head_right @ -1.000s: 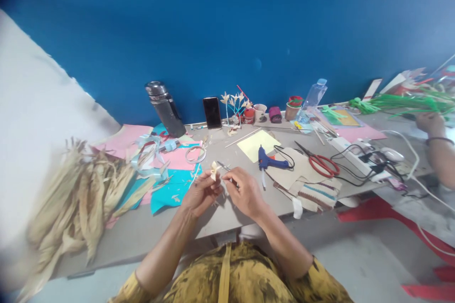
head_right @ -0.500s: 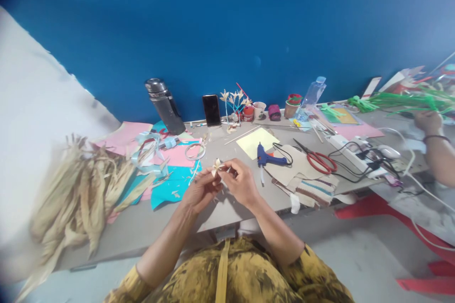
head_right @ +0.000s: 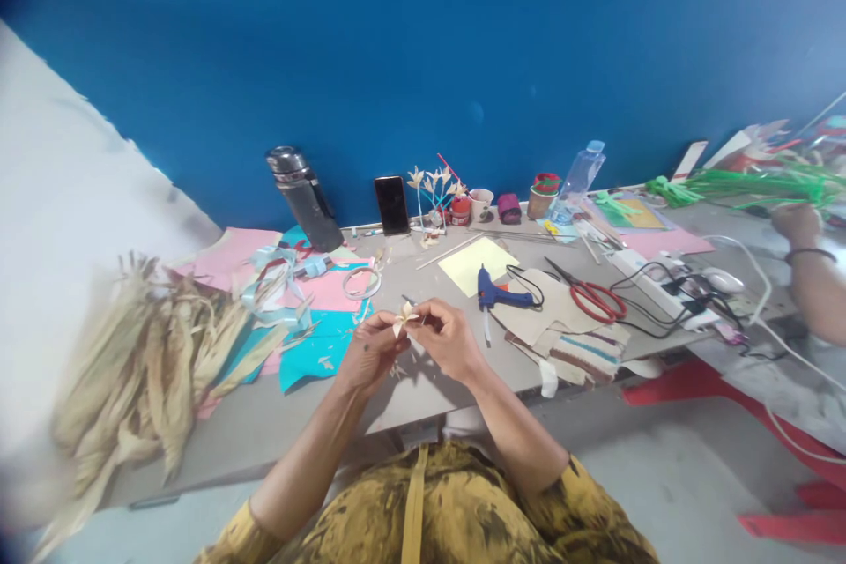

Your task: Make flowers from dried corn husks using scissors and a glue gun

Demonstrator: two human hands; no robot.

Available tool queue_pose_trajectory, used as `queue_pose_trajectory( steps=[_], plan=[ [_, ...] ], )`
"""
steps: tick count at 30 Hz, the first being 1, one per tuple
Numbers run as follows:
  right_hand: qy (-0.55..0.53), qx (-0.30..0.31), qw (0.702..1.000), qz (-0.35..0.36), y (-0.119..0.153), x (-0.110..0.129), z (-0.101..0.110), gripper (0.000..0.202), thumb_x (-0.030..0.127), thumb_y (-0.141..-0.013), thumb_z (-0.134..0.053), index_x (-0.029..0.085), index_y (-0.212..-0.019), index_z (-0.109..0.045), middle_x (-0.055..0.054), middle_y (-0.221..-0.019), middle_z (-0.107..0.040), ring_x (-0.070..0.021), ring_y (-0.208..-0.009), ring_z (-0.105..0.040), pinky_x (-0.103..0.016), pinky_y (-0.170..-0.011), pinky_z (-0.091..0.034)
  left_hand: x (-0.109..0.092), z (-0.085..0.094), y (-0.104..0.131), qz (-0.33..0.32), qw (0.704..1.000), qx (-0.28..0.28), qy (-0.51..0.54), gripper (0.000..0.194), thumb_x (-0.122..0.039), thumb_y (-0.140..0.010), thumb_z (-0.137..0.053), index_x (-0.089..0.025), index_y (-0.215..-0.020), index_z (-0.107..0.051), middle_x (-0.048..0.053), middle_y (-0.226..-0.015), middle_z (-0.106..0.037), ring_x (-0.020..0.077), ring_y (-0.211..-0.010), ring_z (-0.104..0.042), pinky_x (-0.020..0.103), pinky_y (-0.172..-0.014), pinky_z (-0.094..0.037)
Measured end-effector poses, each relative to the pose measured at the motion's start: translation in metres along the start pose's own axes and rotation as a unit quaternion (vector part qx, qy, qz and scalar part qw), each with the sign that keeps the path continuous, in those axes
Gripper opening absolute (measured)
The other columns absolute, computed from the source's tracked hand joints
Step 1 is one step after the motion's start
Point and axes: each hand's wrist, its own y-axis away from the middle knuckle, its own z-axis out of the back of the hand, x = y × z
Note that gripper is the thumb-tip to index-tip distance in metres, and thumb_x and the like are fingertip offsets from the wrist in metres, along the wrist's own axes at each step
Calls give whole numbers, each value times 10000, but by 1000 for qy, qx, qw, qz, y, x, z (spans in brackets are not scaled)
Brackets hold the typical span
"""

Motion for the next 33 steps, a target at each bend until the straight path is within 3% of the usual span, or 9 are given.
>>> queue_pose_trajectory(
  steps=[9, 15, 20, 26, 33],
  plan=[
    [-47, -19, 999, 18, 3, 0, 0, 136, 301, -794, -723, 177, -784, -668, -10, -775, -643, -137, -670, -579, -241, -612, -450, -4, 3, 7, -11, 999, 39, -31, 207, -264, -620, -876, -152, -704, -723, 0, -599, -643, 83, -552, -541, 221, -579, -400],
    [-79, -5, 995, 57, 6, -4, -1, 129, 315, -815, -736, 197, -801, -685, -15, -806, -621, -142, -698, -582, -249, -609, -454, -5, 4, 5, 70, 995, 76, 12, 232, -206, -562, -903, -149, -675, -709, 1, -598, -659, 92, -530, -573, 236, -588, -454],
    [-88, 8, 992, 94, 7, -4, 0, 191, 383, -824, -758, 207, -808, -688, -31, -831, -611, -162, -735, -592, -279, -634, -475, -11, 3, 6, 123, 987, 104, -14, 256, -178, -514, -904, -133, -686, -720, 25, -569, -668, 125, -499, -599, 252, -561, -463],
    [-96, 35, 990, 96, 8, -3, 4, 188, 382, -827, -771, 206, -827, -704, -41, -843, -599, -171, -767, -580, -291, -660, -467, -13, 3, 7, 72, 990, 102, -65, 244, -194, -507, -916, -123, -643, -726, 23, -579, -664, 115, -523, -582, 247, -564, -452],
    [-123, 72, 987, 78, 8, 2, 5, 193, 380, -843, -753, 200, -842, -685, -43, -865, -587, -159, -741, -581, -281, -644, -488, -14, 7, 8, -2, 985, 139, -100, 233, -257, -611, -901, -137, -674, -712, 5, -657, -635, 118, -596, -570, 252, -596, -452]
  ],
)
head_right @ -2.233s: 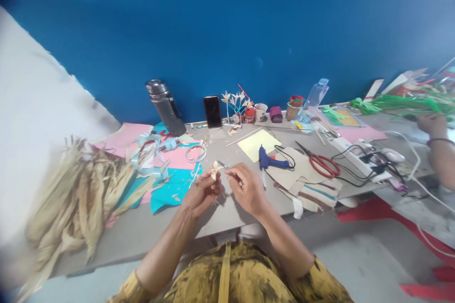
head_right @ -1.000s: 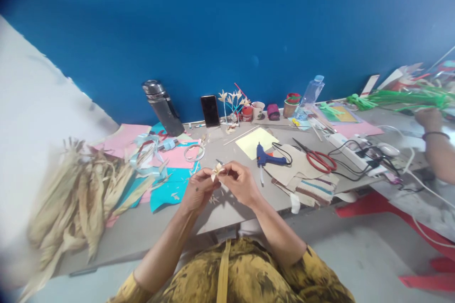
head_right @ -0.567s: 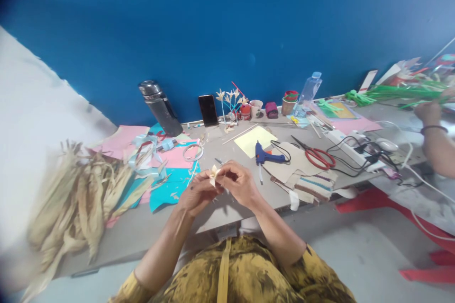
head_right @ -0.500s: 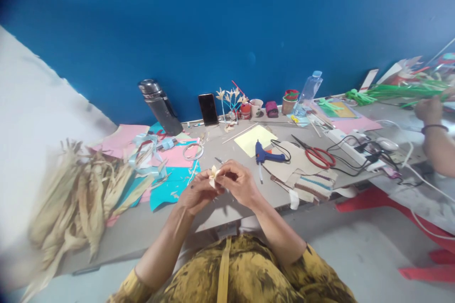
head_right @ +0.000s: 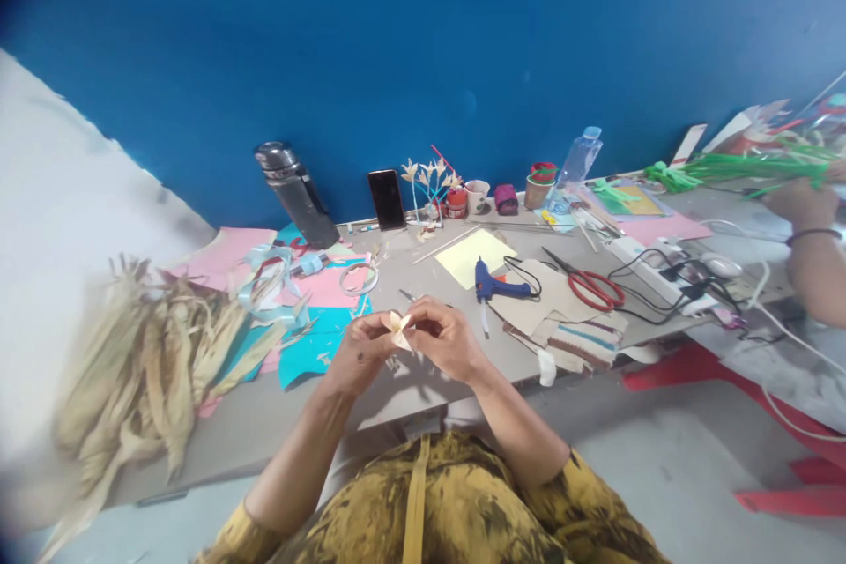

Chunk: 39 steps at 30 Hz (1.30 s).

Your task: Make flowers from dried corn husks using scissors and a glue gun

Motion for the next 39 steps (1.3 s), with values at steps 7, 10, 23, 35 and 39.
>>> queue_pose_trajectory(
  steps=[7, 10, 23, 35, 39],
  plan=[
    [-75, 56, 995, -26, 1, 5, 3, 220, 396, -865, -726, 191, -936, -689, -66, -945, -608, -171, -765, -641, -300, -666, -543, 5, 0, 3, -16, 1000, 6, -2, 285, -341, -653, -885, -145, -700, -683, 5, -676, -610, 110, -620, -541, 240, -625, -446],
    [-96, 49, 993, -50, 1, 8, 3, 260, 425, -854, -730, 187, -947, -682, -65, -938, -626, -187, -741, -672, -335, -684, -560, 5, -1, 3, -29, 999, 15, 2, 289, -379, -700, -852, -155, -722, -671, -2, -650, -588, 109, -611, -527, 236, -616, -437],
    [82, 42, 991, -92, -14, 26, 23, 431, 536, -922, -597, 139, -826, -735, 45, -554, -404, -95, -521, -341, -242, -493, -254, 0, -1, 5, -87, 992, 9, -92, 196, -328, -750, -817, -166, -736, -708, 36, -792, -631, 127, -655, -559, 260, -645, -474],
    [153, 212, 957, -124, -26, 44, 37, 308, 429, -872, -670, 136, -829, -757, -29, -722, -647, -126, -638, -520, -229, -542, -370, -7, 2, 3, -123, 965, 74, -218, 177, -355, -815, -758, -183, -771, -754, 74, -797, -664, 183, -742, -605, 292, -739, -474],
    [160, 186, 963, -116, -24, 40, 36, 315, 417, -877, -657, 138, -767, -755, -11, -664, -618, -107, -586, -471, -232, -524, -336, -6, 2, 3, -135, 964, 79, -216, 190, -376, -812, -759, -191, -766, -764, 83, -800, -679, 195, -752, -612, 308, -759, -473]
  ],
)
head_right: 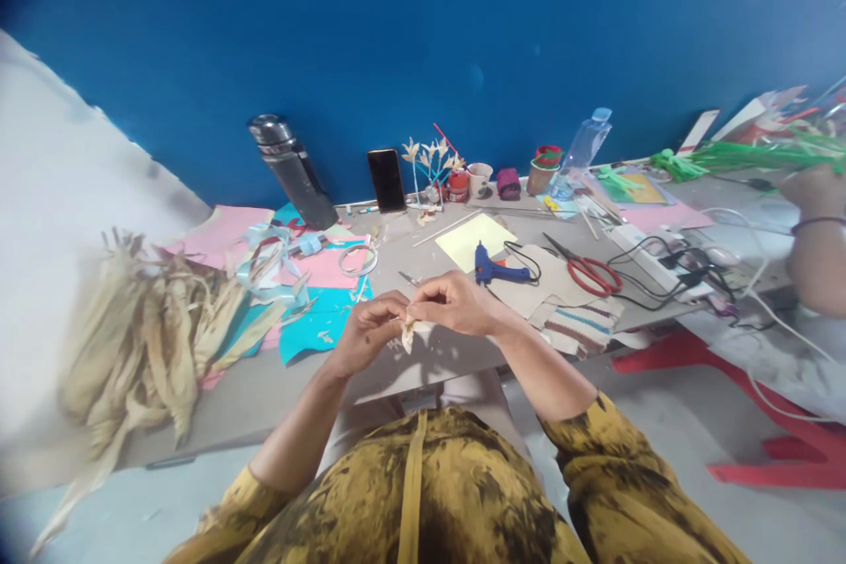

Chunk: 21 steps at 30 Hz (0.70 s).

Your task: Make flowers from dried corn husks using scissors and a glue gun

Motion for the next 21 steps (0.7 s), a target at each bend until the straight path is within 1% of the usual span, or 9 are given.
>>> queue_pose_trajectory(
  steps=[3, 8, 9, 11, 12, 14, 16, 18, 21],
  plan=[
    [-33, -30, 999, -17, 0, -6, -7, 323, 421, -852, -682, 136, -714, -747, 15, -586, -552, -85, -530, -398, -231, -494, -278, 2, 1, 0, -5, 1000, 0, 7, 193, -389, -793, -776, -199, -764, -778, 91, -810, -690, 203, -756, -619, 319, -763, -477],
    [-148, -71, 985, -50, -2, -11, -16, 349, 462, -829, -704, 131, -716, -713, 64, -489, -395, -67, -469, -289, -230, -457, -203, 3, 4, 0, -1, 999, 17, 44, 167, -359, -807, -769, -193, -788, -782, 98, -828, -685, 203, -776, -629, 313, -743, -485],
    [-159, -87, 982, -47, -2, -10, -14, 344, 465, -830, -704, 134, -740, -707, 65, -496, -396, -69, -470, -295, -228, -456, -208, 3, 4, 0, 10, 998, 24, 53, 171, -358, -810, -766, -188, -790, -779, 99, -827, -681, 201, -773, -629, 308, -729, -488],
    [-151, -101, 983, -20, -2, -4, -8, 299, 442, -836, -710, 144, -805, -705, 41, -567, -475, -82, -508, -369, -225, -474, -260, 3, 5, 0, 38, 996, 34, 73, 196, -373, -795, -777, -177, -788, -773, 96, -818, -672, 191, -739, -624, 298, -691, -493],
    [-130, -92, 987, 3, -1, 1, -4, 262, 416, -841, -713, 153, -845, -712, 18, -637, -533, -93, -551, -421, -227, -496, -298, 3, 5, 0, 51, 995, 34, 83, 210, -381, -781, -789, -172, -786, -770, 92, -808, -669, 183, -715, -619, 292, -671, -494],
    [-59, -35, 996, 59, 1, 12, 4, 176, 345, -846, -713, 174, -882, -733, -34, -832, -620, -119, -669, -507, -238, -559, -368, 3, 4, 0, 67, 993, 28, 96, 226, -386, -753, -811, -165, -773, -763, 76, -773, -661, 169, -675, -606, 278, -639, -490],
    [35, 10, 994, 100, 1, 24, 10, 111, 281, -845, -703, 196, -898, -754, -57, -953, -638, -135, -744, -538, -242, -585, -390, 4, 3, 0, 76, 992, 25, 94, 222, -372, -737, -824, -161, -742, -754, 60, -731, -651, 161, -660, -595, 267, -626, -482],
    [105, 35, 987, 117, -1, 32, 12, 103, 239, -845, -690, 215, -910, -765, -60, -963, -644, -151, -787, -558, -244, -599, -405, 4, 3, 1, 83, 992, 29, 88, 211, -355, -734, -827, -159, -722, -749, 51, -714, -647, 158, -665, -590, 262, -631, -475],
    [156, 67, 978, 125, -4, 37, 13, 119, 220, -852, -677, 222, -926, -770, -54, -920, -669, -165, -809, -586, -260, -651, -437, 3, 2, 1, 86, 992, 37, 86, 203, -349, -732, -829, -160, -735, -755, 53, -739, -659, 164, -688, -595, 267, -650, -469]
  ],
)
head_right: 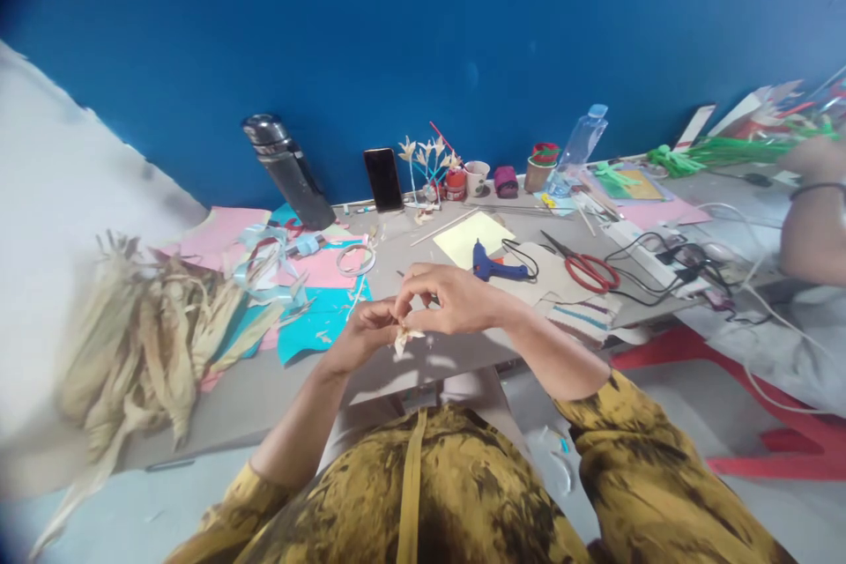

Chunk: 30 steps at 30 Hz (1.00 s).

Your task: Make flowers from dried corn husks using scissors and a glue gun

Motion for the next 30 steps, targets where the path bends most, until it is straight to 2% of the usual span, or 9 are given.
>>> queue_pose_trajectory(
  steps=[8, 14, 17, 23, 27, 30],
  plan=[
    [46, 59, 997, -4, -1, 0, 7, 171, 201, -836, -672, 225, -964, -781, -36, -894, -705, -150, -739, -595, -251, -639, -420, -3, 0, -1, -3, 1000, 20, 5, 184, -337, -749, -821, -160, -750, -770, 74, -802, -670, 183, -751, -605, 290, -710, -468],
    [80, 62, 995, -9, -2, 4, 4, 159, 151, -826, -647, 226, -853, -785, -12, -800, -708, -134, -669, -581, -251, -617, -371, -2, -1, -2, -10, 999, 32, -8, 168, -326, -752, -819, -165, -780, -777, 88, -857, -687, 210, -831, -624, 323, -802, -481],
    [99, 58, 993, -8, -1, 9, 3, 189, 122, -830, -618, 221, -848, -778, -16, -786, -709, -135, -665, -582, -255, -623, -349, 0, 0, -3, -8, 1000, 27, -11, 184, -335, -741, -828, -165, -773, -768, 80, -831, -685, 198, -795, -621, 314, -772, -491],
    [143, 98, 984, -30, -3, 15, 5, 215, 86, -801, -577, 181, -867, -758, -40, -833, -718, -137, -703, -585, -255, -662, -345, 3, 2, -3, -36, 998, 38, -18, 206, -346, -760, -819, -149, -785, -763, 78, -851, -706, 187, -782, -643, 306, -752, -500],
    [105, 94, 988, -61, -4, 10, 2, 161, 146, -810, -580, 160, -795, -740, -43, -793, -711, -138, -700, -577, -255, -653, -347, 5, 4, -3, -93, 993, 46, -52, 135, -309, -810, -782, -178, -844, -781, 85, -888, -726, 207, -842, -673, 327, -798, -500],
    [20, 88, 988, -125, -4, 5, -1, 157, 193, -796, -580, 146, -743, -721, -13, -686, -660, -118, -615, -522, -245, -586, -329, 4, 3, -3, -128, 987, 42, -83, 108, -292, -820, -772, -189, -849, -788, 89, -880, -732, 201, -816, -677, 324, -777, -501]
  ],
)
